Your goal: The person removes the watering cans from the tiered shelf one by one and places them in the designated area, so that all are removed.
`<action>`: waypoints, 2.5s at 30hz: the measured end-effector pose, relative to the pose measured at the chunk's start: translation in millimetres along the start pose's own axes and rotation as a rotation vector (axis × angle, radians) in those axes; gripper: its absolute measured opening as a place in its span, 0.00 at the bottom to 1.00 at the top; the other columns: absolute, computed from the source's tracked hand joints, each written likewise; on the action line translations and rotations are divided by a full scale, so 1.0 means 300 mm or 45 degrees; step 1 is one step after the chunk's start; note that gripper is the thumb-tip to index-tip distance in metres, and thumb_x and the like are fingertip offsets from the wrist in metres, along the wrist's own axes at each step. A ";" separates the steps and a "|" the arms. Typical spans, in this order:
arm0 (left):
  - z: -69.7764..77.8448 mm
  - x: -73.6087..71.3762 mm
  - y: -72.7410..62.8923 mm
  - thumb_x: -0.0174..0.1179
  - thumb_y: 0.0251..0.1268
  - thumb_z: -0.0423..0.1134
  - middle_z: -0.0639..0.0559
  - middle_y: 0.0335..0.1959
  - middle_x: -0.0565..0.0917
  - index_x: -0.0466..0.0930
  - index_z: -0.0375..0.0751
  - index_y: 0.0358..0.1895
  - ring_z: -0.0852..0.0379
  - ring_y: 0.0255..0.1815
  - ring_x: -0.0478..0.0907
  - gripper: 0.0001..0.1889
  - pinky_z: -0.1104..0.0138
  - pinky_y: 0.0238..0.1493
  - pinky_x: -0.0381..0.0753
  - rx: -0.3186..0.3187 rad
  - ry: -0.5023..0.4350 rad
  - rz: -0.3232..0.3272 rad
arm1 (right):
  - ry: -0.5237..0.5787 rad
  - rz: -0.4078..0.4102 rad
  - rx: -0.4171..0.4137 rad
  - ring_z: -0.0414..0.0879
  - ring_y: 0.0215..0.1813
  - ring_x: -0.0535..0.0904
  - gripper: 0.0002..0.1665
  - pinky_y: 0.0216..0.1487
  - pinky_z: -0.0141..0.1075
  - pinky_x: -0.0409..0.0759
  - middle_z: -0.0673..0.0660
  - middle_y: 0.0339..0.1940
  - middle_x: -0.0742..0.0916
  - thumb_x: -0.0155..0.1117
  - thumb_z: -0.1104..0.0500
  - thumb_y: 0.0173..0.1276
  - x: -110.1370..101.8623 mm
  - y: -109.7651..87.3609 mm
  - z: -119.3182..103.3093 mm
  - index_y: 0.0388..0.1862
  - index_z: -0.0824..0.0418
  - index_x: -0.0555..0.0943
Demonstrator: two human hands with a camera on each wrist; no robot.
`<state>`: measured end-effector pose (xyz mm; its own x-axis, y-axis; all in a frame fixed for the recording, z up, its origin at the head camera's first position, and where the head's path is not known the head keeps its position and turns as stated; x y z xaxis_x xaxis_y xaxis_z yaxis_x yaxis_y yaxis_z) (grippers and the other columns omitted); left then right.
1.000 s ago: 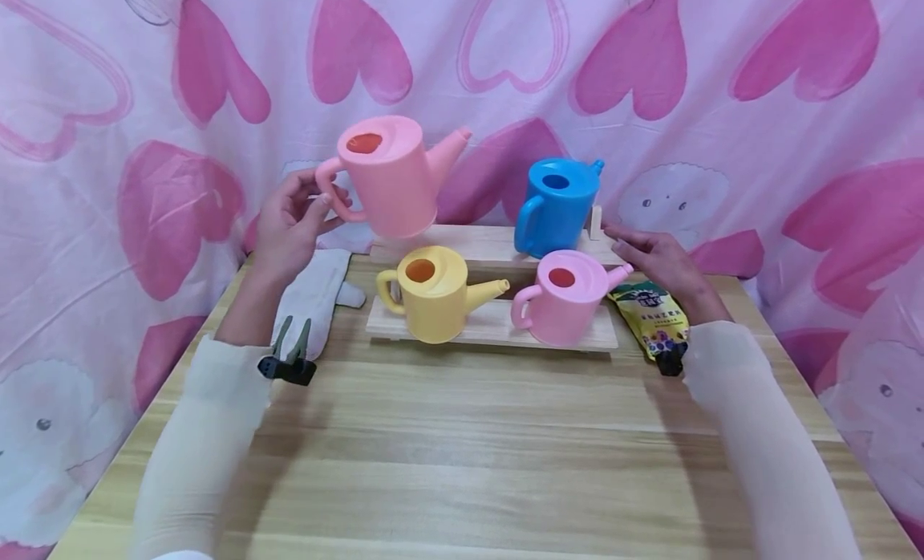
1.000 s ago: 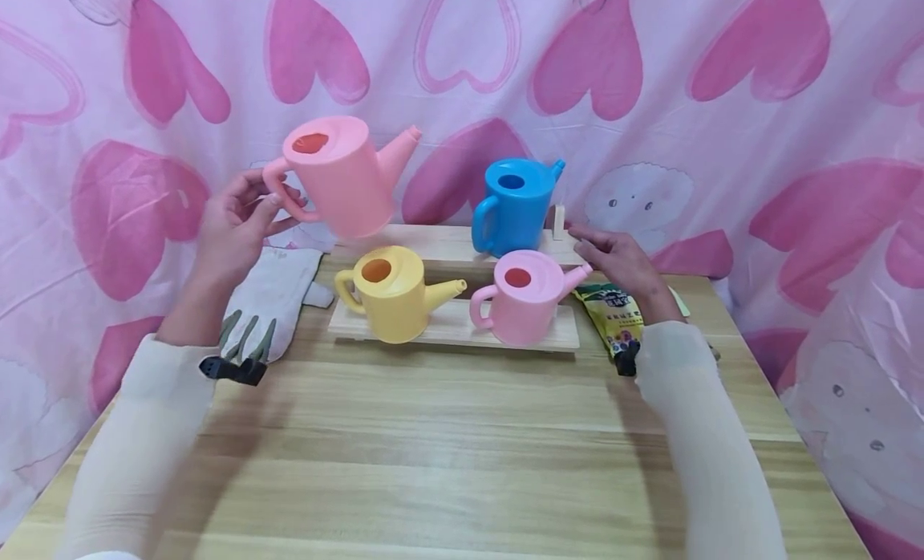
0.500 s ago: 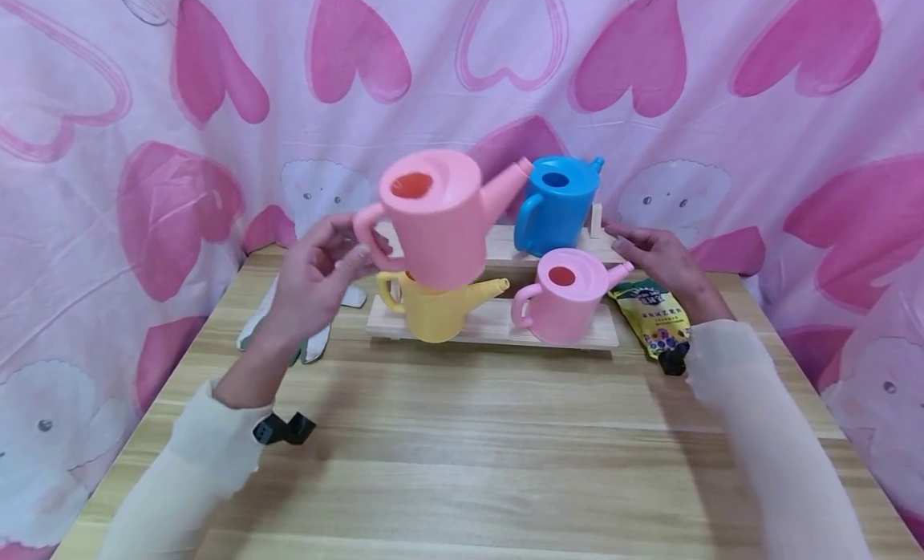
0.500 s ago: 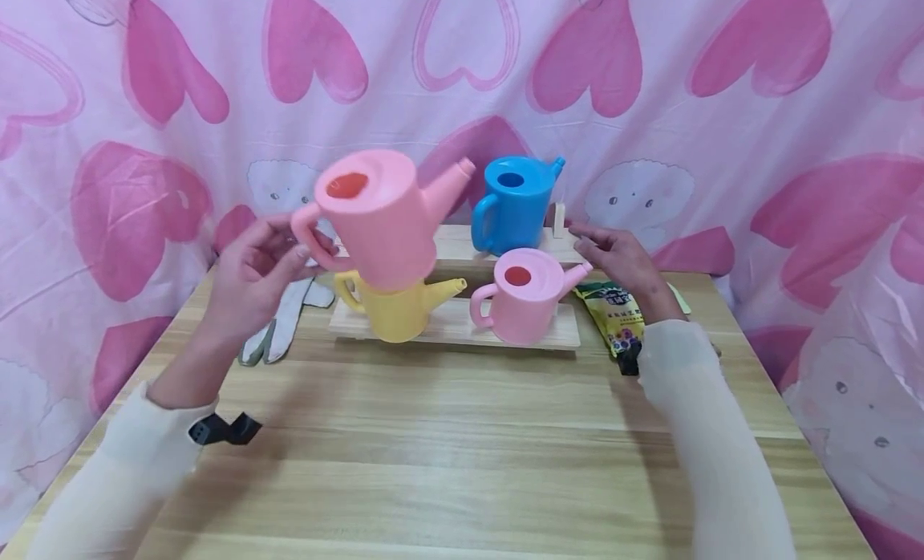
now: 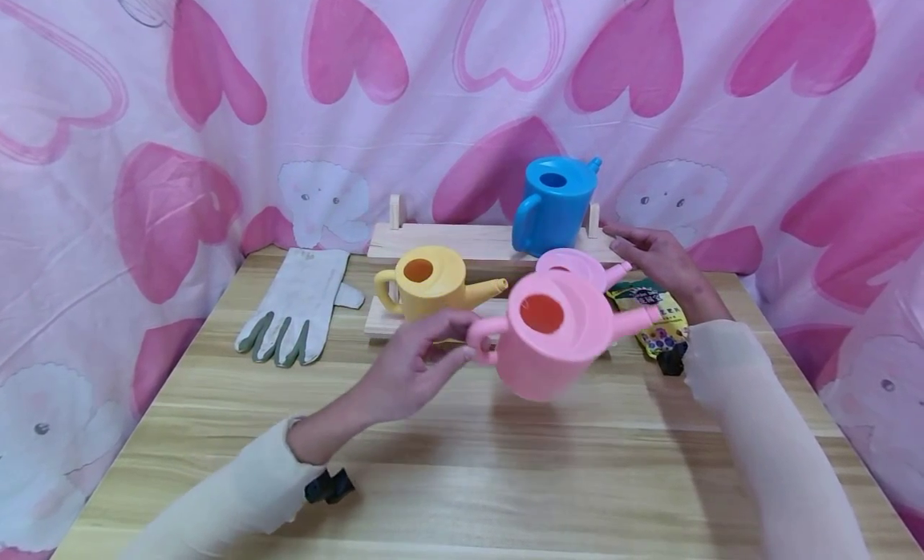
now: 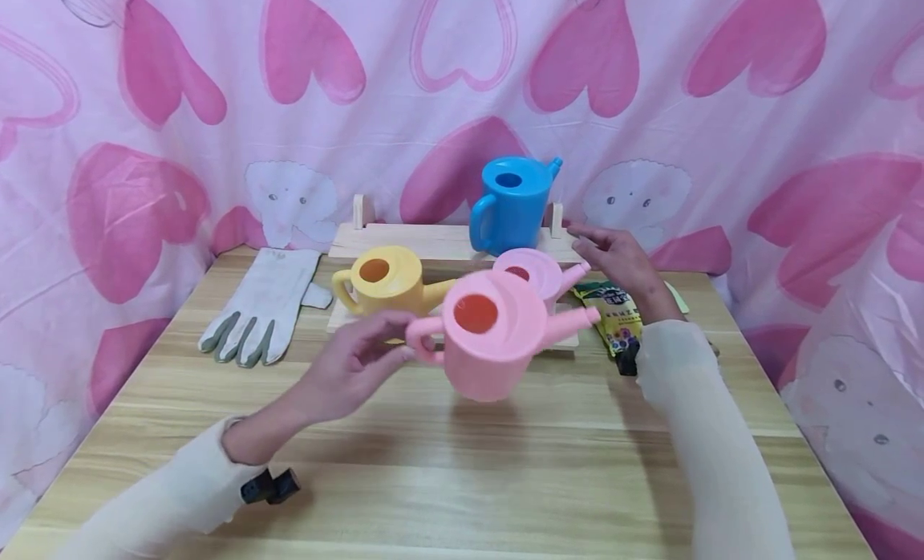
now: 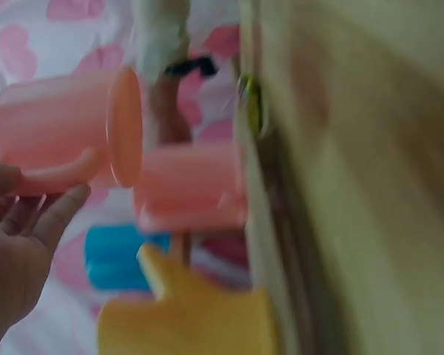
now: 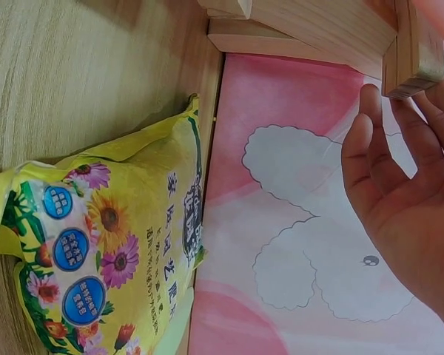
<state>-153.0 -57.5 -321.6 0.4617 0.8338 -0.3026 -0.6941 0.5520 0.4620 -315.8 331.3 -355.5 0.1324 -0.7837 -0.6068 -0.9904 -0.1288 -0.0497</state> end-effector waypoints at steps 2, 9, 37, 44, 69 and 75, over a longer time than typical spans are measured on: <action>-0.014 0.042 -0.005 0.61 0.74 0.29 0.51 0.55 0.83 0.78 0.43 0.62 0.53 0.53 0.84 0.16 0.59 0.47 0.88 -0.054 -0.017 -0.027 | 0.005 0.002 -0.001 0.62 0.79 0.59 0.39 0.68 0.69 0.65 0.52 0.82 0.65 0.59 0.34 0.74 0.003 0.001 0.000 0.81 0.39 0.66; -0.094 0.156 -0.025 0.63 0.75 0.35 0.60 0.56 0.82 0.79 0.48 0.60 0.59 0.58 0.79 0.14 0.63 0.49 0.86 -0.231 -0.093 -0.156 | 0.016 0.001 0.002 0.63 0.78 0.59 0.38 0.68 0.71 0.63 0.53 0.82 0.64 0.60 0.38 0.76 0.007 0.003 0.005 0.81 0.41 0.65; -0.297 0.371 -0.003 0.67 0.70 0.31 0.56 0.49 0.82 0.79 0.43 0.52 0.63 0.52 0.81 0.12 0.67 0.56 0.82 -0.344 -0.248 -0.440 | 0.015 0.015 -0.021 0.62 0.76 0.64 0.39 0.68 0.67 0.67 0.54 0.81 0.67 0.60 0.36 0.75 0.005 -0.007 -0.002 0.81 0.43 0.66; -0.310 0.394 0.034 0.66 0.71 0.32 0.58 0.49 0.80 0.75 0.46 0.53 0.65 0.54 0.79 0.13 0.71 0.57 0.79 -0.354 -0.168 -0.537 | 0.006 0.014 -0.016 0.63 0.75 0.65 0.40 0.67 0.68 0.68 0.54 0.81 0.66 0.60 0.35 0.75 0.000 -0.006 0.000 0.81 0.41 0.65; -0.330 0.478 0.129 0.65 0.73 0.32 0.59 0.49 0.79 0.75 0.46 0.53 0.66 0.52 0.78 0.12 0.72 0.57 0.79 -0.356 -0.160 -0.651 | 0.012 0.015 -0.034 0.62 0.75 0.67 0.41 0.67 0.65 0.70 0.53 0.81 0.67 0.60 0.33 0.74 0.002 -0.012 -0.001 0.81 0.43 0.65; -0.327 0.480 0.133 0.65 0.72 0.32 0.60 0.49 0.79 0.76 0.47 0.52 0.67 0.53 0.78 0.12 0.73 0.56 0.79 -0.345 -0.139 -0.652 | 0.020 0.010 -0.029 0.62 0.74 0.66 0.41 0.67 0.65 0.70 0.54 0.81 0.67 0.60 0.34 0.74 0.000 -0.010 -0.001 0.82 0.43 0.65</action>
<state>-168.4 85.1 -428.6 0.8196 0.4636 -0.3367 -0.4775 0.8775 0.0459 -312.9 331.7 -355.2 0.1254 -0.7940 -0.5948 -0.9903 -0.1365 -0.0267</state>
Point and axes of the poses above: each hand's wrist, its own y-axis towards the middle knuckle, its own x-axis out of the palm, z = x × y, the point moved 4 cm from there along y, towards the middle knuckle
